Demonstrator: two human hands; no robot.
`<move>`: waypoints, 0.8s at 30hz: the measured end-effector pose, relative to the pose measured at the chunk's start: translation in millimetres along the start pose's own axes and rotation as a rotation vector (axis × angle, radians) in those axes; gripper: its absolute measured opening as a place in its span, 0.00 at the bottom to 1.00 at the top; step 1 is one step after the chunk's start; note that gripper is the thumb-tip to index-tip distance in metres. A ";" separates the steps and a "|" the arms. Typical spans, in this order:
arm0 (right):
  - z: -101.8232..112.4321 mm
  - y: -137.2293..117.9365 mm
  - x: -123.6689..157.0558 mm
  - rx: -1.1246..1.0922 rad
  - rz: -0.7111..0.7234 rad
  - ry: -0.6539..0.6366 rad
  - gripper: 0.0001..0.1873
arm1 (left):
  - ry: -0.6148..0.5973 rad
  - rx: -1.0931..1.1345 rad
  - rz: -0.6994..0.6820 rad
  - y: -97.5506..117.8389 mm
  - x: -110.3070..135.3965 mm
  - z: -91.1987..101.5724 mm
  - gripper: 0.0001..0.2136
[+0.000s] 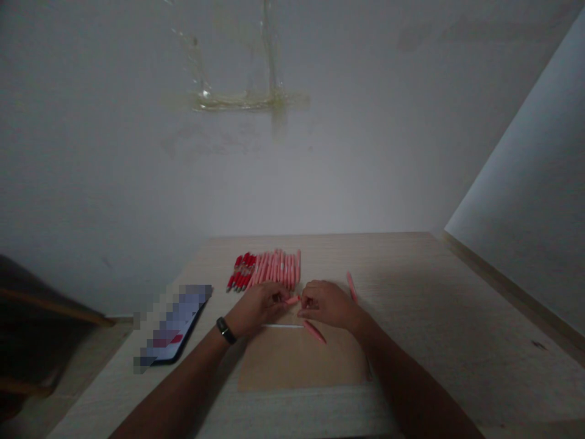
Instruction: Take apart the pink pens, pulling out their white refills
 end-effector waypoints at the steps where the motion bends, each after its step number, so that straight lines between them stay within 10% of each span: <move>1: -1.4 0.0 0.2 0.008 0.002 -0.018 0.09 | 0.009 -0.007 0.014 -0.1 -0.1 0.5 0.12; 8: -10.6 -3.9 -1.3 0.061 0.078 -0.133 0.10 | 0.029 -0.105 0.161 -9.0 -1.0 0.7 0.21; 24: -19.7 -16.7 -6.2 0.145 0.102 -0.142 0.04 | -0.026 -0.099 0.154 -12.1 2.2 -3.0 0.07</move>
Point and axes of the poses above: each hand's wrist, its own x-axis away from the middle knuckle, its own z-axis out of the back of the hand, y = z × x, the point moved 2 cm from there along -x, towards the middle knuckle, and after that the axes turned 10 degrees about -x, right-handed, at the moved point
